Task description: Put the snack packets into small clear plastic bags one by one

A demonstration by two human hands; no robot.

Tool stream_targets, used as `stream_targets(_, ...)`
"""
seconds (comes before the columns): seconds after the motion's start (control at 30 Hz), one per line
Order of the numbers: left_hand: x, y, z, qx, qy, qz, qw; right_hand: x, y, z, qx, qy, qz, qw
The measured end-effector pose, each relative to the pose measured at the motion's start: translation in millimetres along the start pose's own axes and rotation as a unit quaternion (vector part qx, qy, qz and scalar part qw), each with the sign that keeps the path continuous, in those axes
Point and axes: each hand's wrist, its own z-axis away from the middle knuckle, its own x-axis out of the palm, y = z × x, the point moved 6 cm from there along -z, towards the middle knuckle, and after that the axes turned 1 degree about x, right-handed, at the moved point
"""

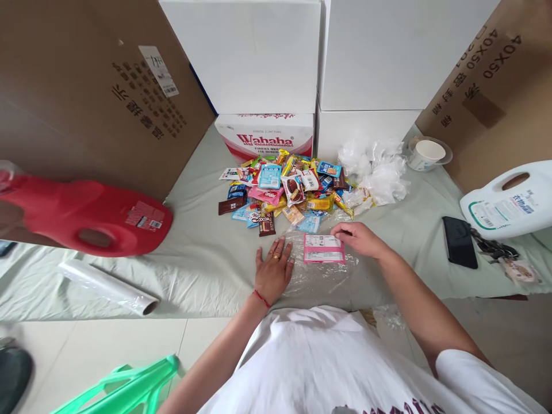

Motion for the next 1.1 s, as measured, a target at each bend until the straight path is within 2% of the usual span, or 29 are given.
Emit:
stream_targets(0.1, 1.8, 0, 1, -0.006, 0.004, 0.008, 1.0, 9, -4, -13, 0.029, 0.052, 0.153, 0.986)
stream_targets(0.17, 1.4, 1, 2, -0.011, 0.008, 0.015, 1.0, 15, -11, -11, 0.006, 0.095, 0.232, 0.968)
stream_targets(0.2, 0.6, 2, 3, -0.012, 0.009, 0.02, 1.0, 22, -16, -9, -0.023, 0.095, 0.249, 0.964)
stream_targets(0.3, -2.8, 1, 3, -0.012, 0.009, 0.037, 0.999, 53, -20, 0, -0.103, 0.03, 0.25, 0.962)
stream_targets(0.37, -4.9, -3, 4, -0.021, 0.013, 0.05, 0.998, 66, -13, 3, -0.114, 0.0, 0.235, 0.965)
stream_targets(0.43, -5.8, -8, 5, -0.031, 0.018, 0.064, 0.997, 69, -9, 0, -0.116, -0.011, 0.209, 0.971)
stream_targets(0.5, -5.2, -13, 6, -0.034, 0.02, 0.077, 0.996, 66, -15, -10, -0.11, -0.026, 0.191, 0.975)
stream_targets(0.6, -3.8, -16, 7, -0.031, 0.024, 0.097, 0.995, 56, -50, -41, -0.1, -0.007, 0.244, 0.964)
stream_targets(0.67, -3.2, -16, 7, -0.028, 0.027, 0.107, 0.994, 54, -87, -71, -0.116, 0.05, 0.313, 0.941)
stream_targets(0.77, -2.3, -17, 7, -0.027, 0.033, 0.112, 0.993, 64, -138, -120, -0.135, 0.118, 0.403, 0.897)
stream_targets(0.83, -1.3, -18, 8, -0.027, 0.039, 0.108, 0.993, 77, -155, -153, -0.114, 0.105, 0.458, 0.875)
stream_targets(0.9, -0.3, -20, 9, -0.027, 0.045, 0.101, 0.994, 85, -161, -176, -0.085, 0.067, 0.493, 0.863)
stream_targets(1.0, -0.4, -22, 10, -0.031, 0.051, 0.098, 0.993, 75, -168, -184, -0.083, 0.052, 0.505, 0.857)
stream_targets(1.1, -1.3, -22, 9, -0.037, 0.041, 0.102, 0.993, 41, -176, -159, -0.126, 0.089, 0.47, 0.869)
